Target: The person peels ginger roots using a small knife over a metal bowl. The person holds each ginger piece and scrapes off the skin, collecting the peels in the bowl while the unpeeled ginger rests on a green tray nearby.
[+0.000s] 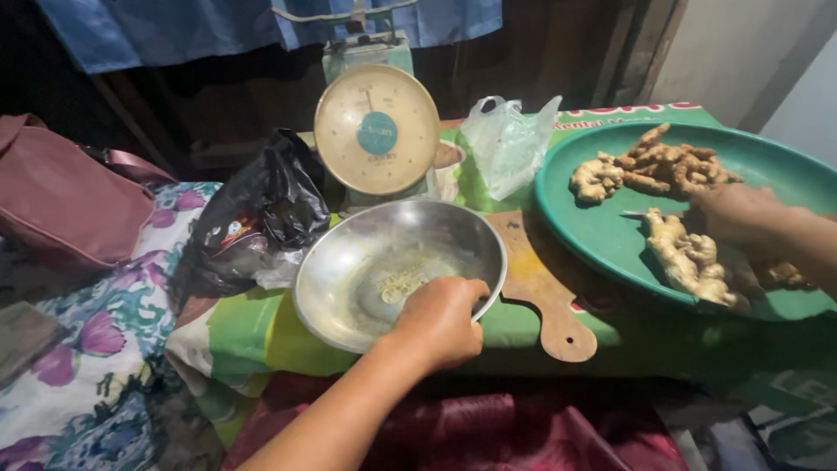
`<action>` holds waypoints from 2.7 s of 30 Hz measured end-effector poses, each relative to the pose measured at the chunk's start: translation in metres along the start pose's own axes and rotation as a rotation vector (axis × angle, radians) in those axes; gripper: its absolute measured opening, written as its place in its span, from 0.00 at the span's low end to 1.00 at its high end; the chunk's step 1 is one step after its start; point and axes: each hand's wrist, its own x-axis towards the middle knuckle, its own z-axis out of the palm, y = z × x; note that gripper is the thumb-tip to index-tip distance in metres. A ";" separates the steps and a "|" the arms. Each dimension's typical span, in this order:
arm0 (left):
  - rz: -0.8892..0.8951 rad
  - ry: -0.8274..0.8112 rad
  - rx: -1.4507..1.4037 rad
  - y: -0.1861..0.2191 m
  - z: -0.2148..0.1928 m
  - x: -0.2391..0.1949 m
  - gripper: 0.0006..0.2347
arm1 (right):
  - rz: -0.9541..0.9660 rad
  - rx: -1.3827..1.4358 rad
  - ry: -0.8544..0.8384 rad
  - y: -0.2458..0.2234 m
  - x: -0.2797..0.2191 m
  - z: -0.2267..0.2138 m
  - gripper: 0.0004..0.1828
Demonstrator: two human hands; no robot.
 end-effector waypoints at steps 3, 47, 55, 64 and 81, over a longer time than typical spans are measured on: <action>0.039 0.000 0.021 0.000 0.019 0.000 0.13 | -0.068 -0.127 0.101 -0.024 -0.062 -0.044 0.20; -0.027 0.376 -0.714 -0.045 -0.026 0.011 0.31 | -0.204 1.813 -0.124 -0.336 -0.255 -0.188 0.27; -0.328 0.008 -1.585 -0.095 -0.040 -0.018 0.12 | -0.143 1.722 -0.085 -0.309 -0.268 -0.188 0.33; -0.227 -0.041 -1.256 -0.095 -0.073 -0.030 0.15 | -0.334 1.246 0.022 -0.332 -0.288 -0.217 0.37; 0.028 0.140 -1.219 -0.144 -0.076 -0.017 0.14 | -0.262 1.150 0.012 -0.402 -0.264 -0.244 0.21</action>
